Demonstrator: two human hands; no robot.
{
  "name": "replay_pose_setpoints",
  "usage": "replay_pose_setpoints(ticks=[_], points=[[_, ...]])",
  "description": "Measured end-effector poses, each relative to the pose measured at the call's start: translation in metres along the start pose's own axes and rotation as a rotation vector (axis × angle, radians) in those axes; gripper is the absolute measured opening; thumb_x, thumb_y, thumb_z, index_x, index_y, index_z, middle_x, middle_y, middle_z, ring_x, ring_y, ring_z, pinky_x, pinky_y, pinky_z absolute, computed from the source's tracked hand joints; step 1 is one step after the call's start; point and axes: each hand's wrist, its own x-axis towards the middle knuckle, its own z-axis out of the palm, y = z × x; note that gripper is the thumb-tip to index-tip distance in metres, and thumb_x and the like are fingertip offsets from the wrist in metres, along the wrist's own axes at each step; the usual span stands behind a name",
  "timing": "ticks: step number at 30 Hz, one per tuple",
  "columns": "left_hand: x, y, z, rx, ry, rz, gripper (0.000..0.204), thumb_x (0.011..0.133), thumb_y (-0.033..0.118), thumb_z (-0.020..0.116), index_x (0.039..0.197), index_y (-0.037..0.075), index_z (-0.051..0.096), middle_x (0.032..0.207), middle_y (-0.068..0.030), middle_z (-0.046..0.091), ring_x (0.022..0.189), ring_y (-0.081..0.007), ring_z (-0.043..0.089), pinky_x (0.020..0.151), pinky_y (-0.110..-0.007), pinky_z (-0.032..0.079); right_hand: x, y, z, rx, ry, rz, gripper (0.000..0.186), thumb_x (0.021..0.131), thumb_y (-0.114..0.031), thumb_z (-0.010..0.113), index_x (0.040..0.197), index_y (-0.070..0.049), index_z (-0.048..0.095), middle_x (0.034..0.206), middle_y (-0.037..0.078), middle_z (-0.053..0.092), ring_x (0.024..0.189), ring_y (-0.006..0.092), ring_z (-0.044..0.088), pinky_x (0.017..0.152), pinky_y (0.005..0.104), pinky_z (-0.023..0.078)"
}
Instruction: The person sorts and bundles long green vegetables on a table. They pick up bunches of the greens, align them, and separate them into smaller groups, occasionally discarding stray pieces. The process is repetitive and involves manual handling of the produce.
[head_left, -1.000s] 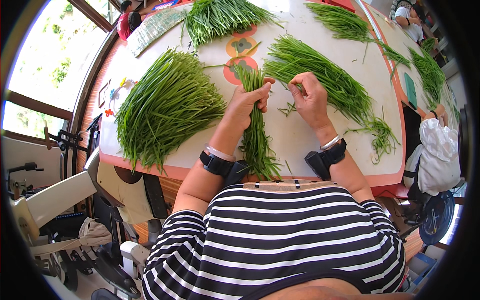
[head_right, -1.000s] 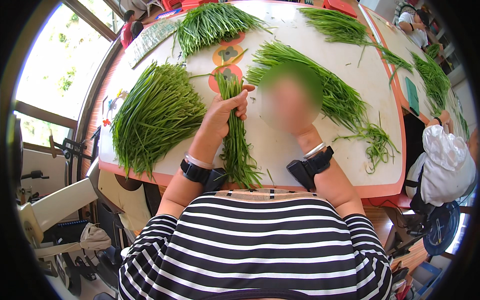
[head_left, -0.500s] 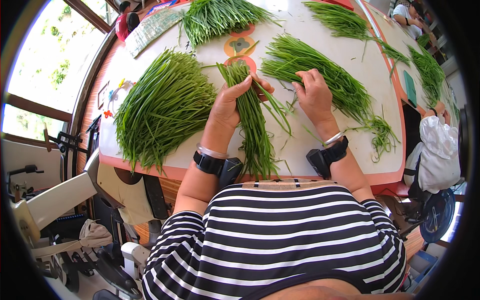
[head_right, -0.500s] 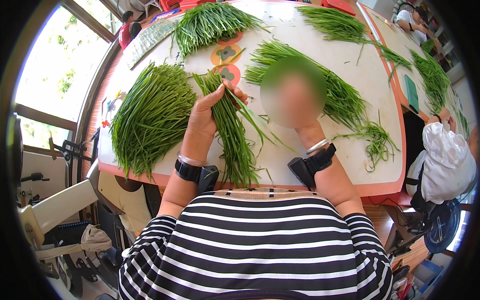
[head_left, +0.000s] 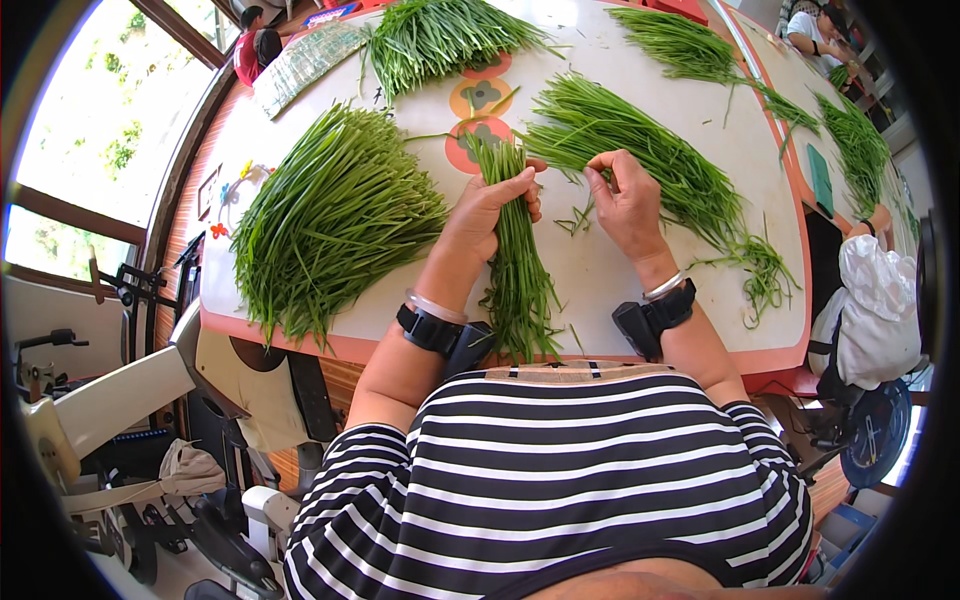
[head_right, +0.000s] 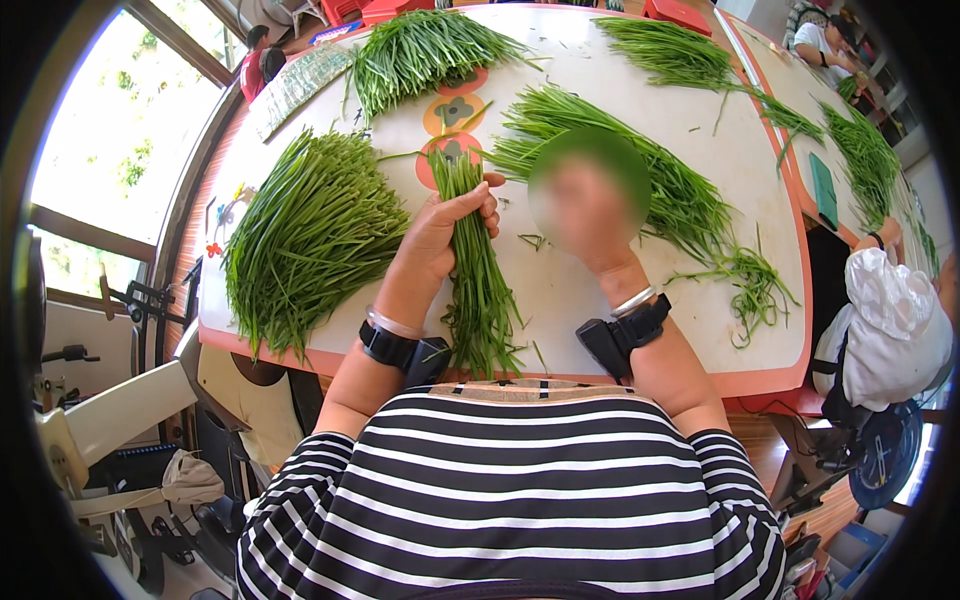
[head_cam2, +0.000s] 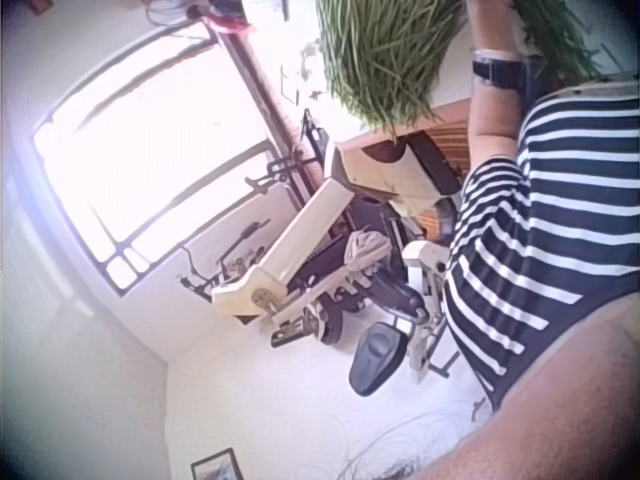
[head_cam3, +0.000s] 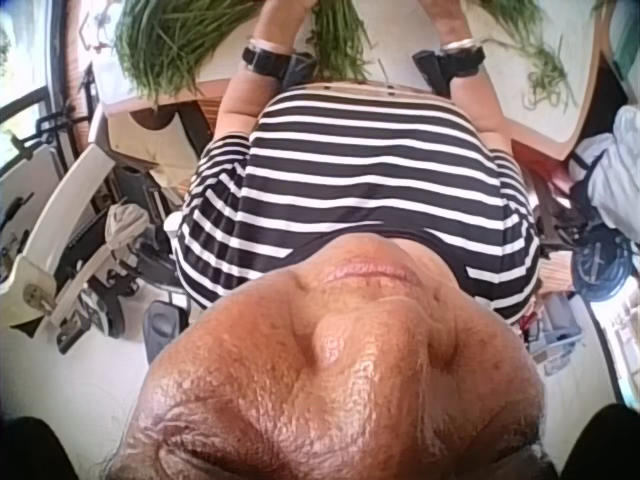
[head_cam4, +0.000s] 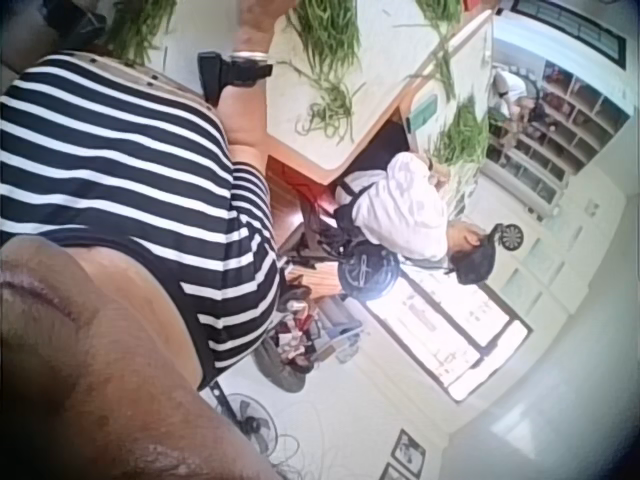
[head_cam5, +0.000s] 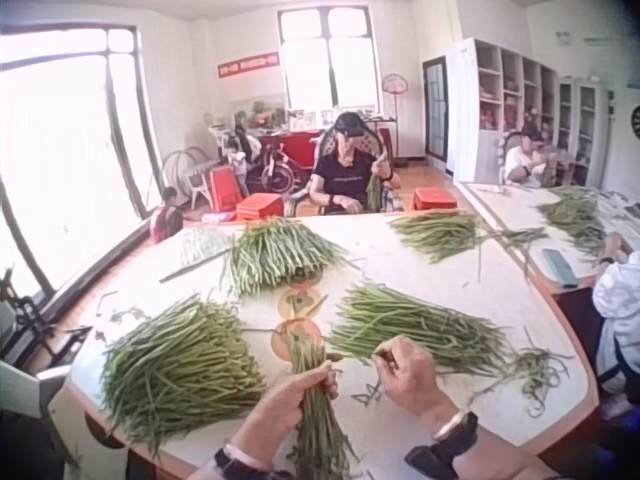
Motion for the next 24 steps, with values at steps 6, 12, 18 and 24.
replay_pose_setpoints(ticks=[6, 12, 18, 24], points=[[0.003, -0.008, -0.007, -0.026, 0.057, 0.050, 0.019, 0.088, 0.015, 0.069, 0.101, 0.005, 0.061, 0.074, -0.0028, 0.059, 0.064, -0.0155, 0.059, 0.059, -0.030, 0.051, -0.004, -0.005, 0.003, 0.047, -0.097, -0.088, 0.013, 0.079, -0.002, 0.069, 0.088, -0.004, 0.060, 0.082, 0.009, 0.062, 0.073, 0.0253, 0.061, 0.063, 0.0321, 0.049], [-0.001, -0.003, 0.002, 0.039, 0.197, 0.058, 0.020, 0.090, 0.020, 0.066, 0.102, 0.004, 0.062, 0.093, -0.0102, 0.066, 0.086, -0.0187, 0.064, 0.072, -0.033, 0.054, 0.001, -0.014, 0.001, 0.020, -0.169, -0.140, 0.023, 0.075, -0.003, 0.072, 0.095, -0.004, 0.061, 0.084, 0.008, 0.063, 0.076, 0.0270, 0.062, 0.067, 0.0344, 0.051], [0.003, -0.002, -0.010, -0.007, -0.003, 0.093, 0.022, 0.094, 0.020, 0.059, 0.103, 0.001, 0.061, 0.098, -0.0126, 0.066, 0.091, -0.0227, 0.064, 0.078, -0.037, 0.054, -0.003, -0.005, 0.003, -0.001, -0.232, -0.053, 0.027, 0.076, -0.004, 0.071, 0.101, -0.004, 0.061, 0.081, 0.011, 0.063, 0.074, 0.0275, 0.062, 0.066, 0.0352, 0.050], [0.008, 0.004, -0.020, -0.274, -0.079, 0.249, 0.022, 0.096, 0.022, 0.056, 0.107, 0.002, 0.055, 0.083, -0.0065, 0.058, 0.082, -0.0221, 0.059, 0.088, -0.040, 0.050, -0.009, 0.010, 0.010, 0.111, -0.209, -0.063, 0.026, 0.076, 0.004, 0.065, 0.101, -0.003, 0.063, 0.077, 0.011, 0.062, 0.068, 0.0231, 0.060, 0.063, 0.0310, 0.048]])
